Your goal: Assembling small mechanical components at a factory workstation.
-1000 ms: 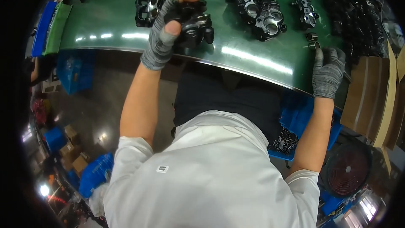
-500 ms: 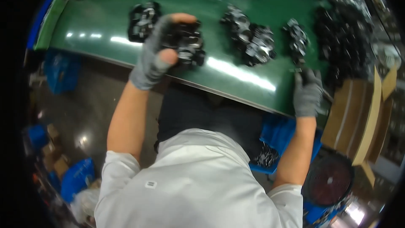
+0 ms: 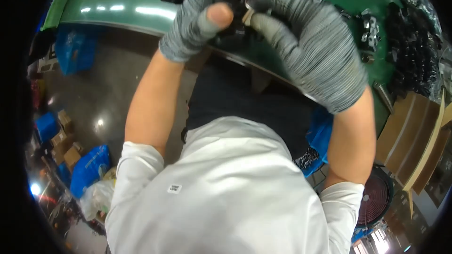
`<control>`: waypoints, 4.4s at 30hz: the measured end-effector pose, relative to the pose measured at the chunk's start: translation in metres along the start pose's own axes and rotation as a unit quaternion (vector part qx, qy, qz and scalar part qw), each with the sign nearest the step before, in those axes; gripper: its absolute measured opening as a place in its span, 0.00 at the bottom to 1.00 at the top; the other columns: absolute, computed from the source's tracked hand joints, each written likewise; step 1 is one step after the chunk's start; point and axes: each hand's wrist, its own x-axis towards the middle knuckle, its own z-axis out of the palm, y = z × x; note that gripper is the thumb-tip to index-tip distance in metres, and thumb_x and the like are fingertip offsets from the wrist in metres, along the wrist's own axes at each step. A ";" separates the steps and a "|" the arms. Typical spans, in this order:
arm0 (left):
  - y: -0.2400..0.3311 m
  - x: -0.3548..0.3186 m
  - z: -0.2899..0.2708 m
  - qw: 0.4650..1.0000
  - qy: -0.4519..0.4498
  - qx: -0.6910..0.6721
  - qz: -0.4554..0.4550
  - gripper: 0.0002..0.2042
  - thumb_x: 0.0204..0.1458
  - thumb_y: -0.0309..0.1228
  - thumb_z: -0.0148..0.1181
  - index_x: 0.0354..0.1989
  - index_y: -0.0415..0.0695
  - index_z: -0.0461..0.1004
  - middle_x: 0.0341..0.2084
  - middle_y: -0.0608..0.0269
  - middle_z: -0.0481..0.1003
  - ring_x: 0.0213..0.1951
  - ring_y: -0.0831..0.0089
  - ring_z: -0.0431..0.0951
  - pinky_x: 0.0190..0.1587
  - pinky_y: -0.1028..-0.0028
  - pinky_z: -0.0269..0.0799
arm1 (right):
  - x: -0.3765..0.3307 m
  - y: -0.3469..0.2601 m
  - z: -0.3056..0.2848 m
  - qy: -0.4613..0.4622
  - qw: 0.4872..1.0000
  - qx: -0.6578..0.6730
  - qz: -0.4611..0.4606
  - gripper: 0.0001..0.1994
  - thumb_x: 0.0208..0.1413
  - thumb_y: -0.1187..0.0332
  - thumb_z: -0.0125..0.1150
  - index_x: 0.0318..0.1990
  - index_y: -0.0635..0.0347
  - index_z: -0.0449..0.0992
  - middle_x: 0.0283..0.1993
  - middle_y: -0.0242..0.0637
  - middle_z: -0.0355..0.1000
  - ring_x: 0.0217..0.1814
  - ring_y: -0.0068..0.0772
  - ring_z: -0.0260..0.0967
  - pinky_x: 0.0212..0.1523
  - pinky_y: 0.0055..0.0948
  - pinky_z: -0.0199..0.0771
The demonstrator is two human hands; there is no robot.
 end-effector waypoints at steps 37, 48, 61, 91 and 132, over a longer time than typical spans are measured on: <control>-0.020 -0.003 -0.013 0.982 -0.048 0.026 0.179 0.46 0.49 0.64 0.69 0.65 0.38 0.68 0.55 0.57 0.73 0.56 0.68 0.72 0.63 0.67 0.66 | -0.004 -0.008 0.062 0.215 0.965 0.149 0.035 0.08 0.58 0.74 0.70 0.45 0.64 0.82 0.45 0.33 0.76 0.44 0.23 0.76 0.47 0.22 0.77; -0.012 -0.007 -0.011 0.985 -0.027 0.059 0.160 0.45 0.49 0.64 0.69 0.65 0.38 0.68 0.54 0.57 0.73 0.57 0.68 0.72 0.63 0.67 0.65 | 0.000 -0.007 0.020 0.030 0.999 -0.028 0.000 0.09 0.63 0.69 0.66 0.46 0.64 0.82 0.41 0.34 0.78 0.42 0.23 0.76 0.47 0.24 0.76; 0.016 -0.016 0.005 0.994 0.091 -0.035 -0.050 0.44 0.50 0.62 0.69 0.65 0.38 0.68 0.53 0.57 0.73 0.56 0.68 0.73 0.62 0.67 0.67 | -0.009 -0.003 0.068 0.305 0.931 0.193 0.060 0.10 0.59 0.65 0.69 0.44 0.59 0.83 0.34 0.32 0.79 0.33 0.22 0.73 0.37 0.24 0.74; 0.008 -0.014 -0.006 0.986 0.007 0.131 0.101 0.43 0.50 0.59 0.70 0.65 0.37 0.66 0.55 0.56 0.73 0.57 0.67 0.72 0.62 0.67 0.68 | 0.000 0.017 0.034 0.125 0.971 -0.041 -0.200 0.27 0.46 0.71 0.79 0.57 0.57 0.79 0.58 0.40 0.75 0.60 0.40 0.73 0.60 0.37 0.74; 0.002 -0.007 0.002 0.997 0.067 -0.026 -0.024 0.28 0.60 0.54 0.61 0.56 0.41 0.76 0.42 0.60 0.79 0.47 0.75 0.78 0.53 0.73 0.74 | 0.006 0.027 0.074 0.242 0.932 -0.138 -0.232 0.24 0.43 0.74 0.79 0.50 0.55 0.79 0.50 0.37 0.76 0.48 0.38 0.72 0.47 0.34 0.74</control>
